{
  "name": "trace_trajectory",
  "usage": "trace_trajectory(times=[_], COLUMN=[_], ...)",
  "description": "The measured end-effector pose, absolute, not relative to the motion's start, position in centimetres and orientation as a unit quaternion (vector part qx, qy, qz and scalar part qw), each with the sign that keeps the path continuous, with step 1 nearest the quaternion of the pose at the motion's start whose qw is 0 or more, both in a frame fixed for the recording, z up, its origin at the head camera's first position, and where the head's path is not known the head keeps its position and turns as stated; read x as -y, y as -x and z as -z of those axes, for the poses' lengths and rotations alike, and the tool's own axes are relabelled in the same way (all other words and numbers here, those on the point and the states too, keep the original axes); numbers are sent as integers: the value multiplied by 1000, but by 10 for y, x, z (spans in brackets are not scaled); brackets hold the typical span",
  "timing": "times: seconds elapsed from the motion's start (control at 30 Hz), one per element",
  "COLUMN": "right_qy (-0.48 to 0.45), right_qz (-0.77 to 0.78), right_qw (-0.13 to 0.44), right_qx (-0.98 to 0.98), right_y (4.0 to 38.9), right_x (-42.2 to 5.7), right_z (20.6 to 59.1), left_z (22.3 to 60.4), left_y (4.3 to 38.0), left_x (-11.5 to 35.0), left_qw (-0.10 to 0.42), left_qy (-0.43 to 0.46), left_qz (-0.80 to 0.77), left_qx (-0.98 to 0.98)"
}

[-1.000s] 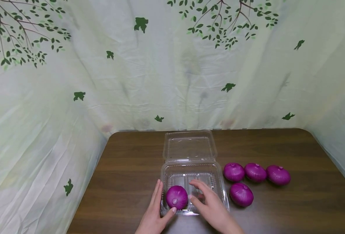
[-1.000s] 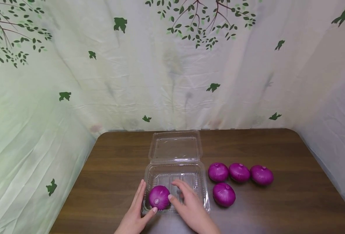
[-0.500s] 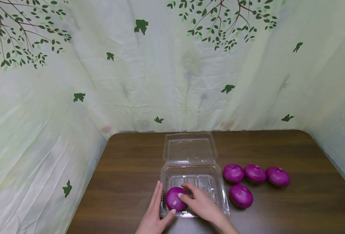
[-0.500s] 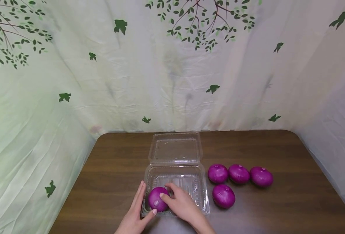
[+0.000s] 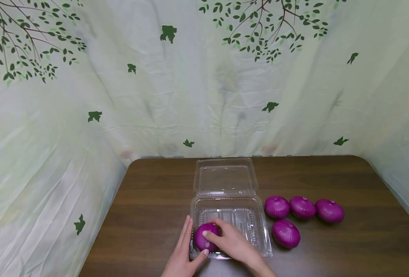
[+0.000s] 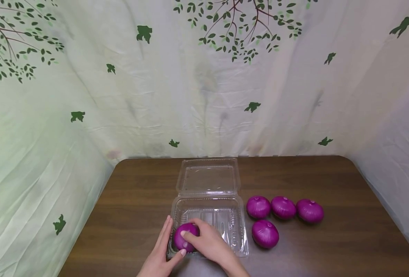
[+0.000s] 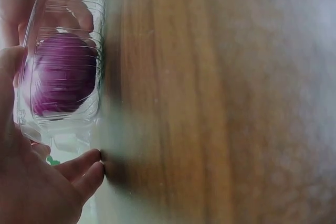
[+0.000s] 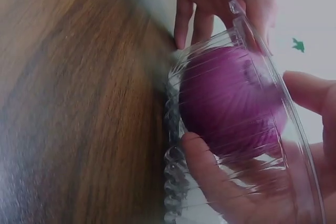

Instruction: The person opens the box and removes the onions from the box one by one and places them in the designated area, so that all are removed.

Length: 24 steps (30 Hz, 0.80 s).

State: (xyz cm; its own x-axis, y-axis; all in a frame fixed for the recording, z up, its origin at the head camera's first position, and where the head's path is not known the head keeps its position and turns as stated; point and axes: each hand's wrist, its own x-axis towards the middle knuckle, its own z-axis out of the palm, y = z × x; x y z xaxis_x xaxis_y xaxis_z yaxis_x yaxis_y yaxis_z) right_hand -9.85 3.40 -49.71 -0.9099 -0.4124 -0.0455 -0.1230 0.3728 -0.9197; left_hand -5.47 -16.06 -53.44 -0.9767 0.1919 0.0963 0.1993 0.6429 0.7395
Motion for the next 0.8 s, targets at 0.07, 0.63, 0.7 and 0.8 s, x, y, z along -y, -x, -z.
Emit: trace_trajectory(times=[0.07, 0.63, 0.7, 0.8], right_qy=[161, 155, 166, 171], right_qz=[559, 583, 573, 575], right_qw=[145, 147, 146, 140], right_qx=[-800, -784, -789, -787], right_y=[99, 100, 101, 102], right_x=[-33, -34, -35, -35], right_z=[497, 498, 498, 498], left_z=[535, 535, 535, 535], left_y=[55, 53, 53, 53], left_x=[161, 161, 161, 160], left_qw=[5, 14, 19, 19], left_qy=[110, 119, 121, 121], left_qz=[407, 404, 401, 401], left_qx=[907, 907, 908, 908])
